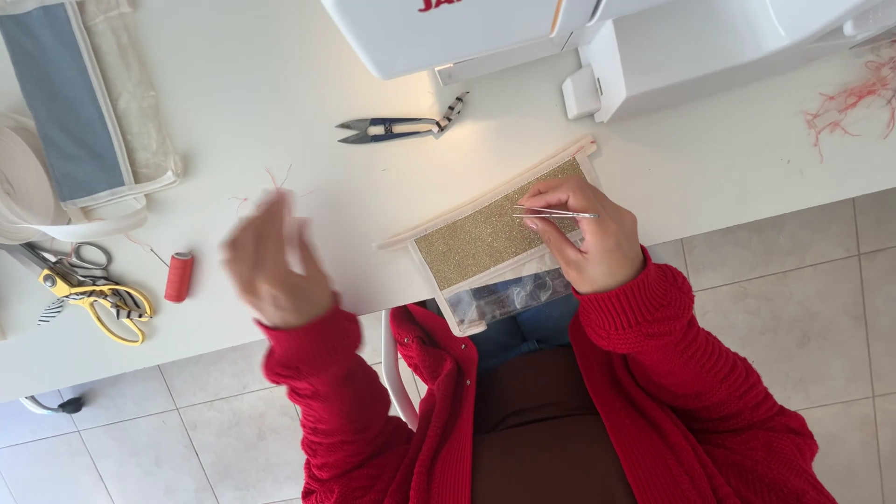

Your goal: The recorder trims excess threads from sewn fabric pouches and organizes them at a workbench.

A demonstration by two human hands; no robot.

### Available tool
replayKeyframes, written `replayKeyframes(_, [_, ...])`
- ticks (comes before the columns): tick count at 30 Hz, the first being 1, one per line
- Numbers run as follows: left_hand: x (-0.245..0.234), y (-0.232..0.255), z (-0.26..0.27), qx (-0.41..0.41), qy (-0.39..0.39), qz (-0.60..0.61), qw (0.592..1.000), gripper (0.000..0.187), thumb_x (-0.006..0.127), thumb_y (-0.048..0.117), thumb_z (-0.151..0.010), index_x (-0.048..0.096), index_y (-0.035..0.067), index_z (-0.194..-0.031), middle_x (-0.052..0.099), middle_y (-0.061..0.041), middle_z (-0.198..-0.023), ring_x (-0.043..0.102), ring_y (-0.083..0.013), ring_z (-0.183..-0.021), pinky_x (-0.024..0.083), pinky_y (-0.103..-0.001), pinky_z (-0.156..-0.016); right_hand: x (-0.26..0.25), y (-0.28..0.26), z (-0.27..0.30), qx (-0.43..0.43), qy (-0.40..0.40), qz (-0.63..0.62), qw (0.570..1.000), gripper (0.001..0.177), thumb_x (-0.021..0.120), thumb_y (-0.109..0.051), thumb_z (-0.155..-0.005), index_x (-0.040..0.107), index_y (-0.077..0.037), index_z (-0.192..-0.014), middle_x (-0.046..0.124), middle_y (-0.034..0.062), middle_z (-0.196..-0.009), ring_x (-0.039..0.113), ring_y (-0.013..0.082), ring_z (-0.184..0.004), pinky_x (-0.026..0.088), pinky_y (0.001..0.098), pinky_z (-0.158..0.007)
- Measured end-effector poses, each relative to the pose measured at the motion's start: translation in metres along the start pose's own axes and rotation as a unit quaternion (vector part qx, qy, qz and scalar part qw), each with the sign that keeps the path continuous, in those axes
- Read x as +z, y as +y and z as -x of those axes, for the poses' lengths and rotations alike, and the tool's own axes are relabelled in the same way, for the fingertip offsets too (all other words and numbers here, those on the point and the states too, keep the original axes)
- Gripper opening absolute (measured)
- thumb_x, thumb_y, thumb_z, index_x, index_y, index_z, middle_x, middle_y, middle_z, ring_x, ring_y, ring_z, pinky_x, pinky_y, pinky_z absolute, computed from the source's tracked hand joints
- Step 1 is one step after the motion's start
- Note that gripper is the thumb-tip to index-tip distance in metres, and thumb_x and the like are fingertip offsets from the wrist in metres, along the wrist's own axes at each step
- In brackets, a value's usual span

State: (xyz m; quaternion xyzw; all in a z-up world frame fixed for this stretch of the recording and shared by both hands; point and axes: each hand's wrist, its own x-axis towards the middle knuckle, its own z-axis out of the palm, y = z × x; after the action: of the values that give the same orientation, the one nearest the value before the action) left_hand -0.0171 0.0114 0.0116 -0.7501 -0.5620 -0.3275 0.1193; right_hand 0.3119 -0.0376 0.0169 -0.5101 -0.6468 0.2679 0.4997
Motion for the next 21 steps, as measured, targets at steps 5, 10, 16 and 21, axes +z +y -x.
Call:
replayKeyframes(5, [0.027,0.064,0.033,0.027,-0.088,0.147,0.985,0.042,0.089,0.039,-0.079,0.078,0.011,-0.109,0.070,-0.007,-0.096,0.061,-0.0248,-0.082,0.049,-0.039,-0.076,0.005,0.009,0.004,0.017,0.010,0.010,1.000,0.009,0.076,0.007,-0.090,0.073,0.004,-0.098,0.073,0.0148,-0.093,0.073,0.0306,-0.083,0.063,0.0368,-0.071])
replayKeyframes(10, [0.028,0.081,0.035,0.021,-0.049,0.126,0.991,0.023,0.089,0.033,-0.079,0.081,0.017,-0.093,0.068,-0.001,-0.084,0.061,-0.0201,-0.079,0.051,-0.038,-0.082,0.006,0.008,0.004,0.011,0.027,-0.007,1.000,0.009,0.074,0.009,-0.090,0.071,0.008,-0.098,0.072,0.0183,-0.094,0.074,0.0307,-0.081,0.062,0.0350,-0.071])
replayKeyframes(16, [0.025,0.098,0.067,0.111,0.046,0.077,0.990,0.005,0.086,0.016,-0.083,0.083,0.019,-0.085,0.076,0.000,-0.082,0.069,-0.0186,-0.075,0.056,-0.036,-0.076,0.008,0.019,0.008,0.027,0.063,-0.114,0.991,0.010,0.066,0.014,-0.093,0.061,0.015,-0.101,0.065,0.0256,-0.099,0.074,0.0327,-0.079,0.065,0.0402,-0.072])
replayKeyframes(21, [0.005,0.108,0.046,0.121,0.059,0.105,0.985,0.005,0.079,0.008,-0.089,0.083,0.010,-0.090,0.077,-0.005,-0.086,0.070,-0.0199,-0.076,0.056,-0.029,-0.069,0.010,0.014,0.007,-0.032,0.045,-0.119,0.991,0.013,0.063,0.017,-0.092,0.059,0.016,-0.104,0.061,0.0273,-0.100,0.073,0.0373,-0.081,0.065,0.0448,-0.071])
